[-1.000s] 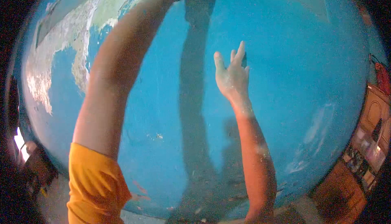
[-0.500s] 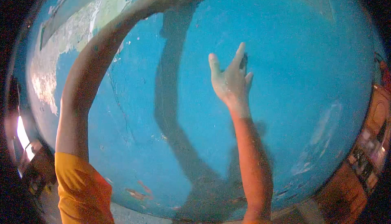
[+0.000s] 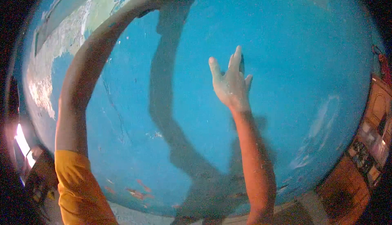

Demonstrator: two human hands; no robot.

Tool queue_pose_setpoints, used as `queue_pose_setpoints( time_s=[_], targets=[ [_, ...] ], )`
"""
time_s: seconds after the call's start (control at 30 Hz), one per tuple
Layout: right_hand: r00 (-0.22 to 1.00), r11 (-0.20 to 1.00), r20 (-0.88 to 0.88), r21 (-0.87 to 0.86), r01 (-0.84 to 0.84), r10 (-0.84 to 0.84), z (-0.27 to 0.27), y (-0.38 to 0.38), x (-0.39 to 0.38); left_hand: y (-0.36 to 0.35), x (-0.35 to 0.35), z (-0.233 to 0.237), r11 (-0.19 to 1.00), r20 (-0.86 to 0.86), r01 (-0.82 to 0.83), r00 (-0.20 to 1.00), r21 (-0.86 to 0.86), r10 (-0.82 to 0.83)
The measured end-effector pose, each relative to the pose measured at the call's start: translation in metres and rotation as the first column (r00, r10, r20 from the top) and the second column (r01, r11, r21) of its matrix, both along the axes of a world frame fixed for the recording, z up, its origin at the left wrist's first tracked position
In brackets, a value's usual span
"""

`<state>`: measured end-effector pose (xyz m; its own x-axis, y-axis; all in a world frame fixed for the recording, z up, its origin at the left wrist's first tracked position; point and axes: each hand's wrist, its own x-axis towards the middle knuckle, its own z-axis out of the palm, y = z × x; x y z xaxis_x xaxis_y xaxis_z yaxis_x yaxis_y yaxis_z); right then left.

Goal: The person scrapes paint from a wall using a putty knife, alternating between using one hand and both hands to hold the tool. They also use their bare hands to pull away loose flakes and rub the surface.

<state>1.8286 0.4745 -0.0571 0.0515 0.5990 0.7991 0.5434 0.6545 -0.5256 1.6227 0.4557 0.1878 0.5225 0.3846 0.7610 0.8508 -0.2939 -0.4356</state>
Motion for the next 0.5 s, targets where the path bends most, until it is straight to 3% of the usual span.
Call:
queue_pose_setpoints(
  time_s=[0.03,0.1,0.13,0.17,0.2,0.23,0.27,0.3,0.33,0.4,0.43,0.47,0.5],
  targets=[
    [1.0,1.0,-0.003,0.016,0.007,-0.007,0.005,0.001,-0.002,0.013,0.009,0.015,0.998,0.062,0.039,0.997,0.04,-0.041],
    [0.982,0.983,0.052,0.039,0.182,-0.184,0.008,0.002,-0.014,0.025,0.028,0.02,0.993,0.128,0.083,0.987,0.083,-0.093],
    [0.981,0.981,0.043,0.054,0.188,-0.191,0.015,0.003,-0.018,0.024,0.041,0.017,0.974,0.171,0.073,0.979,0.214,-0.111],
    [0.982,0.962,0.004,0.199,0.185,-0.19,0.019,0.004,-0.022,0.024,0.048,0.011,0.943,0.216,0.054,0.968,0.329,-0.13],
    [0.983,0.927,-0.025,0.327,0.182,-0.184,0.018,0.006,-0.023,0.019,0.042,0.008,0.946,0.22,0.056,0.967,0.319,-0.132],
    [0.982,0.928,-0.029,0.325,0.184,-0.185,0.027,0.012,-0.021,0.005,0.032,0.013,0.979,0.106,-0.127,0.988,0.161,0.111],
    [0.977,0.864,-0.04,0.46,0.205,-0.21,0.041,0.02,-0.021,-0.009,0.023,0.013,0.942,-0.049,-0.334,0.941,0.019,0.335],
    [0.971,0.78,-0.054,0.587,0.22,-0.233,0.055,0.029,-0.02,-0.032,0.021,-0.008,0.965,0.077,-0.229,0.968,-0.128,0.24],
    [0.972,0.786,-0.054,0.579,0.217,-0.229,0.071,0.035,-0.018,-0.044,0.018,-0.013,0.963,0.073,-0.233,0.967,-0.136,0.245],
    [0.922,0.698,-0.042,0.641,0.32,-0.384,0.104,0.045,-0.01,-0.059,0.017,-0.017,0.901,0.017,-0.293,0.949,-0.32,0.314],
    [0.922,0.698,-0.04,0.641,0.319,-0.386,0.114,0.054,-0.006,-0.041,0.024,-0.015,0.944,0.121,-0.22,0.959,-0.245,0.255],
    [0.934,0.715,-0.104,0.617,0.33,-0.342,0.122,0.063,-0.004,-0.011,0.025,0.0,0.944,0.119,-0.223,0.959,-0.241,0.257],
    [0.939,0.724,-0.172,0.601,0.339,-0.296,0.131,0.068,-0.002,0.021,0.025,0.024,0.969,0.059,-0.22,0.972,-0.111,0.228]
  ],
)
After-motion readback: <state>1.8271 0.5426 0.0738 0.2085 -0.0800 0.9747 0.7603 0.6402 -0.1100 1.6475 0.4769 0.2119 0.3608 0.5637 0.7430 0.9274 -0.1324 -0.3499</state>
